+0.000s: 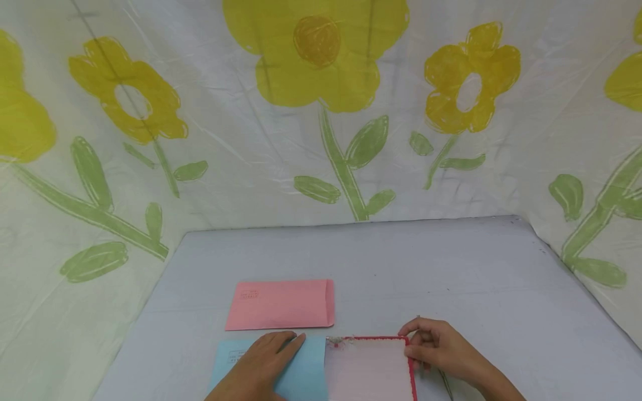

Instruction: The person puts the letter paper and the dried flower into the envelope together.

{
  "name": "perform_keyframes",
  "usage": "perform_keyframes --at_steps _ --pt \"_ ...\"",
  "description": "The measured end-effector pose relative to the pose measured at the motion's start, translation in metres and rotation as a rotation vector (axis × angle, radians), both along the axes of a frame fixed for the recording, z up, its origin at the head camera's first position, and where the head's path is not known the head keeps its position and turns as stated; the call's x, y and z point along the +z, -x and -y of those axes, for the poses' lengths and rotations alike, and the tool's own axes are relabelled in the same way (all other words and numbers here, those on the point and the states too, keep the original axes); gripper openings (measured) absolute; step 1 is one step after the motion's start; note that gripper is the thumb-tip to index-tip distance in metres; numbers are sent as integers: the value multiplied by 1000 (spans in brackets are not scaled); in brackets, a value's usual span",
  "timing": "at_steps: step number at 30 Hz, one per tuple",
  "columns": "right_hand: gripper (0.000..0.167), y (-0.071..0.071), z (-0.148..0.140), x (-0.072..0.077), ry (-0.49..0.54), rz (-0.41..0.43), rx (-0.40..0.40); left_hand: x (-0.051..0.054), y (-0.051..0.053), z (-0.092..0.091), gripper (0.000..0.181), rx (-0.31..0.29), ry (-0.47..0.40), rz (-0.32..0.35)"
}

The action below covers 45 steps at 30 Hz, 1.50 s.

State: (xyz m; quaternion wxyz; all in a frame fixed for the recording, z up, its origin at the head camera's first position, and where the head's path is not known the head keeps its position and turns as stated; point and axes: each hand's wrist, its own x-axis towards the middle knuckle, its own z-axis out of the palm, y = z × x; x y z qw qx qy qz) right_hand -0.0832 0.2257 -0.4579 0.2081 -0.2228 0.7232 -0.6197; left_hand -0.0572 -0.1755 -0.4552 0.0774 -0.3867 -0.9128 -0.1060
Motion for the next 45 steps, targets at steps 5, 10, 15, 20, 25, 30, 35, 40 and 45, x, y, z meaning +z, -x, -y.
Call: perform_keyframes --at_steps 5,10,15,20,25,30,35,40,45 --pt "30 1 0 0 13 15 3 -1 0 0 105 -14 -5 -17" --pt "31 1 1 1 21 34 -7 -1 0 0 105 -17 -11 -31" --pt "31 0 4 1 17 54 -23 -1 0 0 104 -21 -11 -41" --pt "30 -1 6 1 22 63 -23 -1 0 0 105 -16 0 -22" --pt "30 -2 8 0 24 67 -23 1 0 -1 107 -6 9 4" --pt "30 -2 9 -1 22 59 -22 1 0 -1 105 -29 11 -36" --pt "31 -2 11 -2 25 66 -17 0 1 0 106 -41 17 -47" --pt "32 -3 13 -4 15 82 -20 -2 0 0 106 -36 3 -38" --pt "32 -4 14 -5 6 86 -31 -3 0 0 105 -35 6 -67"
